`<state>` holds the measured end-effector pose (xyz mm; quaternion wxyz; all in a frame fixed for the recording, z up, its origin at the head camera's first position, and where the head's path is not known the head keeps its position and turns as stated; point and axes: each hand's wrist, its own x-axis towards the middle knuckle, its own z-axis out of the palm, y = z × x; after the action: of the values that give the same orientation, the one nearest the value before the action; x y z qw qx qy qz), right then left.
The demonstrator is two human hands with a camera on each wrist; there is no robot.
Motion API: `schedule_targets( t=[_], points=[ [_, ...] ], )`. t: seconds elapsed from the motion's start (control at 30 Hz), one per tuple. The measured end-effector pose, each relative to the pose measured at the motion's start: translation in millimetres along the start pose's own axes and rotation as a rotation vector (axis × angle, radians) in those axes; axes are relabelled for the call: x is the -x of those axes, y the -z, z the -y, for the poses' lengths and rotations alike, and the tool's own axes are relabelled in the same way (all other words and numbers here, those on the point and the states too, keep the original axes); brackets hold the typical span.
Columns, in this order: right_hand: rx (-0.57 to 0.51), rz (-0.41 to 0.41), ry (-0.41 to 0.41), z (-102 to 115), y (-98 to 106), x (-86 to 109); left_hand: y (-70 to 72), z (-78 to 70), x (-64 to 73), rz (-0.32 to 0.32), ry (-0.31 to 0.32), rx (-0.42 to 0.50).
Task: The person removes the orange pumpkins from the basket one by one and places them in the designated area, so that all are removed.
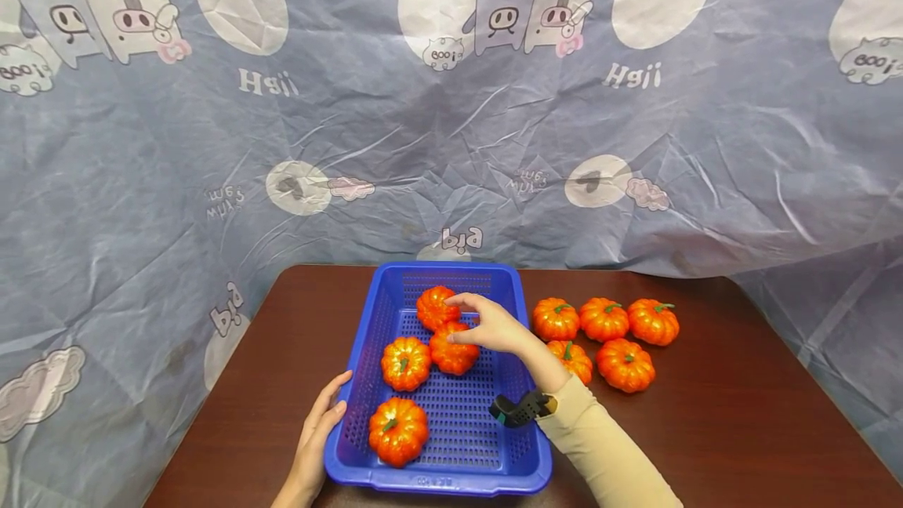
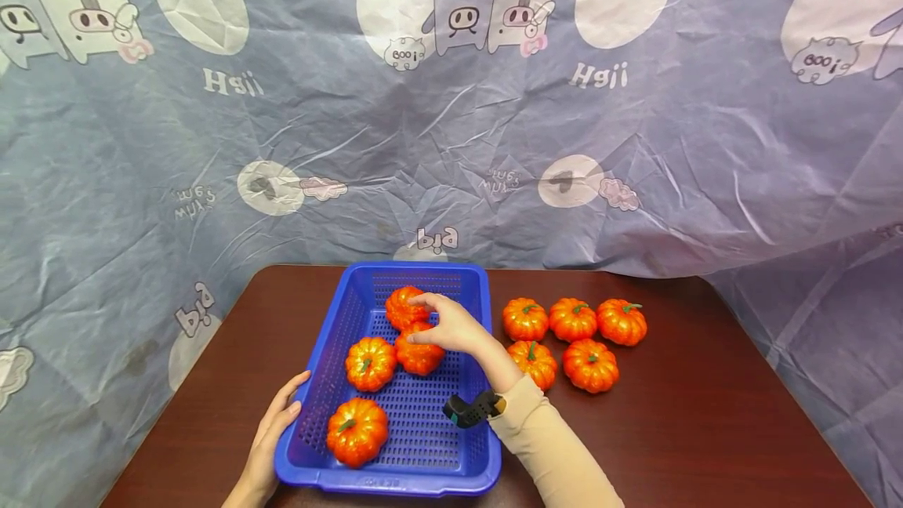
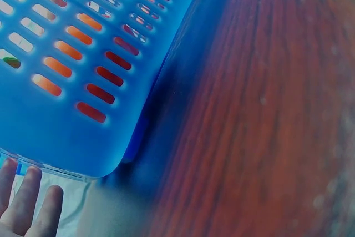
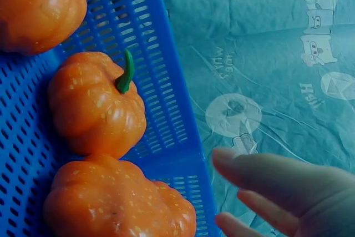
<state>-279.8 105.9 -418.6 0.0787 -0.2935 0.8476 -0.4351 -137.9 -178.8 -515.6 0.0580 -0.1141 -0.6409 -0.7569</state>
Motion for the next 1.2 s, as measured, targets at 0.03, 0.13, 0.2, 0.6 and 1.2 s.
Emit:
schedule_targets(
  t=[0.03,0.13,0.2,0.6,1.2],
  points=[
    [0.006,0.003,0.001,-1.4,-1.1,-0.5,0.0,-0.2,0.0,-0.001,-0.001,-0.001],
    [0.035,0.012,0.003,-6.8,-5.1,-1.7,0.4,-0.9,0.0,0.000,0.002,-0.007],
    [0.052,0.019,0.007,-10.6,-8.1,-2.6,1.0,-1.6,0.1,-0.001,0.007,-0.007],
    [0.134,0.052,0.076,-30.8,-15.2,-3.6,1.4,-3.4,0.8,-0.018,0.029,-0.015],
    [0.271,0.147,-0.088,-17.1,-16.5,6.8,-0.9,-0.9,-0.1,-0.013,0.023,-0.032]
  ],
)
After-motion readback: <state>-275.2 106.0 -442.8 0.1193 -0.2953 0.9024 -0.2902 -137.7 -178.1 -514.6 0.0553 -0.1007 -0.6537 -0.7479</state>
